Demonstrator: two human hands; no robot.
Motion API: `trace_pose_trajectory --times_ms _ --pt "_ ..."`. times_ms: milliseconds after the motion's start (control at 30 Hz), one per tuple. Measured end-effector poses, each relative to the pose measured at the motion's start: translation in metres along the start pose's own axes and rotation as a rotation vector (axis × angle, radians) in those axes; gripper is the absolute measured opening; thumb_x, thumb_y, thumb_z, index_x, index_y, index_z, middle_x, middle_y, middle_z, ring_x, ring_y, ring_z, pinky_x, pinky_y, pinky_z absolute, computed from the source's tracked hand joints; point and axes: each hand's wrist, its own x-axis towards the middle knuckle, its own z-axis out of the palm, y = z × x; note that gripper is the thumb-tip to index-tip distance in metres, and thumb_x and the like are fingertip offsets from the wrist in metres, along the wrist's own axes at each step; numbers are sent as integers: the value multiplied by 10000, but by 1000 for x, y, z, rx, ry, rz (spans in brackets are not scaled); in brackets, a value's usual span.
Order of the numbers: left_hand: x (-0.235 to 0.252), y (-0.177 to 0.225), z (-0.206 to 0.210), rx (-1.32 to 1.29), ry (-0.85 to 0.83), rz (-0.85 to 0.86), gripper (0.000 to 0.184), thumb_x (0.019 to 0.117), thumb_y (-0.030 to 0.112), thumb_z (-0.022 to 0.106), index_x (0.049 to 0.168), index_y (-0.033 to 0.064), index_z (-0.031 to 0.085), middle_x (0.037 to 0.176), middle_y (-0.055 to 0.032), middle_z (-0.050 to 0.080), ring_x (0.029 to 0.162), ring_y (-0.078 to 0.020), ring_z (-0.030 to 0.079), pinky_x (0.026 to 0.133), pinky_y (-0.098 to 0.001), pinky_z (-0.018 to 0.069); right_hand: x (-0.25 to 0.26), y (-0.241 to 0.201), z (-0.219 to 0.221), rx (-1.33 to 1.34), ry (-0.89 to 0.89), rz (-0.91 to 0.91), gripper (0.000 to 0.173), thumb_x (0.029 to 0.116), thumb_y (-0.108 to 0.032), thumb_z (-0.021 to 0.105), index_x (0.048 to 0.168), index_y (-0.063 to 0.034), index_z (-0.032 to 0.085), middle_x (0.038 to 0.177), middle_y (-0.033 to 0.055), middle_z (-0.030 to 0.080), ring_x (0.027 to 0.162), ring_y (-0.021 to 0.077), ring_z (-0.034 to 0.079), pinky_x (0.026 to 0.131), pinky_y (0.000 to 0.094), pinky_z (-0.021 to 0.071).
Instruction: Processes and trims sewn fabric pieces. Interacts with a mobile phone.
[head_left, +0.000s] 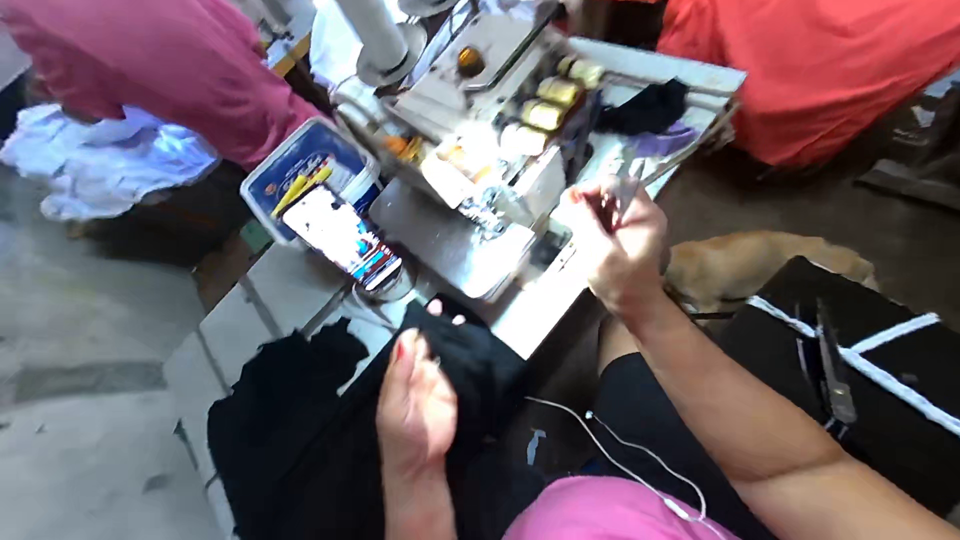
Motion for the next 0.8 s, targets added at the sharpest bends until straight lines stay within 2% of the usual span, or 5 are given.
trace_pose_trajectory --times_ms 167,567,633,700,800 --pt "13 -14 15 -184 -67 -53 319 1050 289 401 1028 134 679 1070 -3 733 1062 -98 684 907 -288 570 -57 -11 33 5 -289 -232 129 877 -93 717 879 33 693 813 58 639 752 -9 563 679 102 466" --pt "6 -25 17 -194 -143 -84 283 1011 381 532 1061 156 694 1007 21 751 988 -82 709 899 -282 575 -73 -9 47 -182 -253 -153 204 852 -165 706 892 35 712 846 95 647 749 23 580 672 112 469" --pt "5 -26 15 -58 -162 -70 231 1027 306 479 1075 157 649 1016 58 731 1015 -50 684 924 -274 554 -74 -5 47 -194 -274 -147 114 834 -74 664 845 32 705 829 107 657 751 46 608 683 125 487" --pt "4 -25 8 269 -165 5 274 1026 91 356 1143 5 588 1036 29 676 1014 -26 650 921 -254 546 -71 -6 42 -145 -338 -81 97 875 -22 616 878 42 688 814 81 658 729 3 590 685 105 477" --pt "6 -29 -2 821 -24 392 167 930 -29 608 1045 -114 693 973 -84 711 864 -3 661 776 -162 558 -60 -16 29 -11 -444 123 131 965 -36 569 954 41 675 745 -43 592 654 -110 487 629 50 419"
